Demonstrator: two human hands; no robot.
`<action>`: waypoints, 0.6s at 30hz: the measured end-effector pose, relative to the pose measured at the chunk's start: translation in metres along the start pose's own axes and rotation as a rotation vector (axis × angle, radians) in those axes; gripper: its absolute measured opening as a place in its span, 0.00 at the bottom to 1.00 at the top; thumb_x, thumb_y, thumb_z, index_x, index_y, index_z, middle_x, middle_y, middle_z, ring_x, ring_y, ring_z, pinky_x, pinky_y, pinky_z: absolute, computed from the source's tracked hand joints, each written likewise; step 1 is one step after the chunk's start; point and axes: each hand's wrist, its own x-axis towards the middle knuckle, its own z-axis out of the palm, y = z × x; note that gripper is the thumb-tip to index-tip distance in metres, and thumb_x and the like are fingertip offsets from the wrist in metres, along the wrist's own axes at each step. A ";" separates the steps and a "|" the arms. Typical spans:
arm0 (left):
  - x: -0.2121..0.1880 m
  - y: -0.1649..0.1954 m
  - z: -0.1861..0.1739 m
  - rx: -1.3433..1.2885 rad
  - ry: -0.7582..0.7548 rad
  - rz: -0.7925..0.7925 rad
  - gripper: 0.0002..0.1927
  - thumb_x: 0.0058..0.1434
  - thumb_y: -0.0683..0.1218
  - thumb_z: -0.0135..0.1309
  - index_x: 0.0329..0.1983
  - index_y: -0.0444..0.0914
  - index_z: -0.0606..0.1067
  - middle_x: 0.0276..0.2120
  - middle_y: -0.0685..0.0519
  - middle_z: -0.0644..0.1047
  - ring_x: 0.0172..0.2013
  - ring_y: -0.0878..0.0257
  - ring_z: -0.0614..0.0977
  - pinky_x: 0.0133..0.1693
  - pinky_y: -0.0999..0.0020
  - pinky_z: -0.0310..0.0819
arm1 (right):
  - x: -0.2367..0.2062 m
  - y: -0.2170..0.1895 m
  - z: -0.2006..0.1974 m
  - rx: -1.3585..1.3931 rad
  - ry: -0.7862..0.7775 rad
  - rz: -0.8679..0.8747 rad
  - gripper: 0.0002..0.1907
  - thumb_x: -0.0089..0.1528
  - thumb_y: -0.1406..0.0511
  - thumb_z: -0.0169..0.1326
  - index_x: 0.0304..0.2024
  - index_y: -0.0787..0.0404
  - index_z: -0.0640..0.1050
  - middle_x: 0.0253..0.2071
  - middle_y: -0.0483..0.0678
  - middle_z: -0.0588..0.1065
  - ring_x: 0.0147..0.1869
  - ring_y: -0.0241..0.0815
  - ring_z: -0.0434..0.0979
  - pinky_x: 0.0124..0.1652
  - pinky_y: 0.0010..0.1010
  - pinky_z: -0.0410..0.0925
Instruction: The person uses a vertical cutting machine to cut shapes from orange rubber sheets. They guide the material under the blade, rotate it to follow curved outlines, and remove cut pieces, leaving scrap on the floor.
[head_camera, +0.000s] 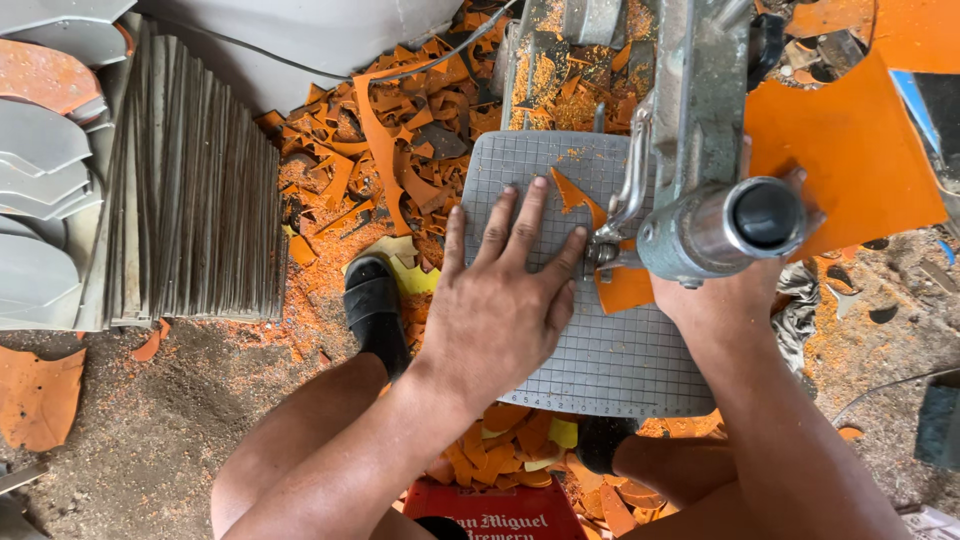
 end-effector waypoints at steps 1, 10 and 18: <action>0.001 -0.002 -0.001 -0.012 -0.012 -0.003 0.24 0.68 0.54 0.45 0.66 0.50 0.72 0.73 0.38 0.55 0.72 0.42 0.58 0.67 0.29 0.46 | 0.001 -0.002 -0.002 0.013 -0.003 0.015 0.43 0.66 0.56 0.57 0.76 0.73 0.58 0.70 0.70 0.62 0.76 0.73 0.57 0.69 0.76 0.44; 0.014 -0.010 -0.004 -0.055 -0.116 -0.033 0.24 0.67 0.57 0.45 0.67 0.58 0.69 0.73 0.39 0.51 0.72 0.39 0.51 0.63 0.22 0.40 | 0.007 -0.012 -0.006 0.034 -0.044 0.166 0.50 0.61 0.56 0.61 0.79 0.70 0.55 0.78 0.74 0.50 0.76 0.92 0.40 0.57 0.93 0.37; 0.035 -0.005 0.007 0.044 -0.091 -0.036 0.25 0.67 0.54 0.42 0.69 0.57 0.64 0.75 0.41 0.51 0.74 0.37 0.50 0.61 0.19 0.39 | 0.025 -0.022 -0.019 -0.008 -0.182 0.279 0.40 0.57 0.54 0.63 0.69 0.62 0.68 0.78 0.69 0.48 0.76 0.88 0.34 0.56 0.93 0.35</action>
